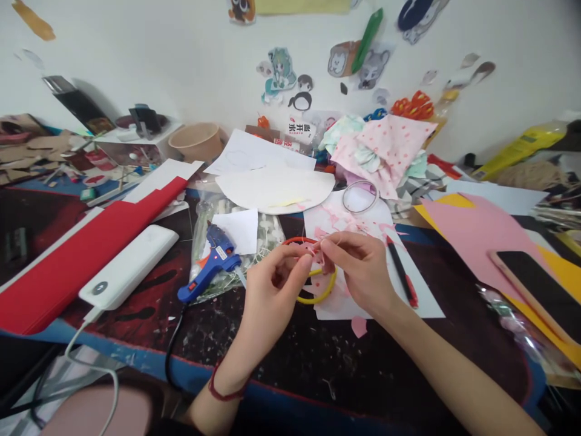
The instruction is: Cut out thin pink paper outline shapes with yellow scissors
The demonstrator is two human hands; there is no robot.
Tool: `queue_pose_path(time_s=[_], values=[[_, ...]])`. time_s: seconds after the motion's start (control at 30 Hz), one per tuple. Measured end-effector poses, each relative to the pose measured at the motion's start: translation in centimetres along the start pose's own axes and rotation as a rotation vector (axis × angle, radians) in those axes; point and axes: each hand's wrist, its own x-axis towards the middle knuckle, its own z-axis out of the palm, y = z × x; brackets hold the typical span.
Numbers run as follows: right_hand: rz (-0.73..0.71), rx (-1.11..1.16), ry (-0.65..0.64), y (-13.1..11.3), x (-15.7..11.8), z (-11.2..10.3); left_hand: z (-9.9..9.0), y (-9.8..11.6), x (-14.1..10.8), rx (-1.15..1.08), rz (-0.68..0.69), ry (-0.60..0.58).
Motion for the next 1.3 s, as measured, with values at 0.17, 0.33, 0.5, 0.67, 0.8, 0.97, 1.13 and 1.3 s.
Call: queue_pose_path(time_s=[0.17, 0.33, 0.5, 0.67, 0.8, 0.97, 1.13, 1.3], values=[[0.019, 0.014, -0.015, 0.3, -0.2, 0.2, 0.4, -0.6, 0.5, -0.261, -0.144, -0.061], [0.03, 0.028, -0.019, 0.6, -0.4, 0.2, 0.5, -1.1, 0.5, -0.321, -0.186, -0.074], [0.025, 0.03, -0.049, 0.4, -0.5, 0.1, 0.5, -1.5, 0.1, -0.246, -0.156, -0.106], [0.037, 0.033, -0.056, 0.4, -0.5, 0.1, 0.7, -1.5, 0.1, -0.346, -0.21, -0.11], [0.035, 0.035, -0.039, 0.5, -0.6, 0.2, 0.6, -1.3, 0.4, -0.527, -0.324, -0.195], [0.035, 0.031, -0.041, 0.6, -0.6, 0.3, 0.4, -1.4, 0.5, -0.624, -0.349, -0.196], [0.035, 0.041, -0.034, 0.7, -0.6, 0.2, 0.5, -1.4, 0.5, -0.593, -0.317, -0.131], [0.055, 0.116, -0.083, 0.5, -0.6, 0.1, 0.6, -1.6, 0.3, -0.499, -0.285, -0.156]])
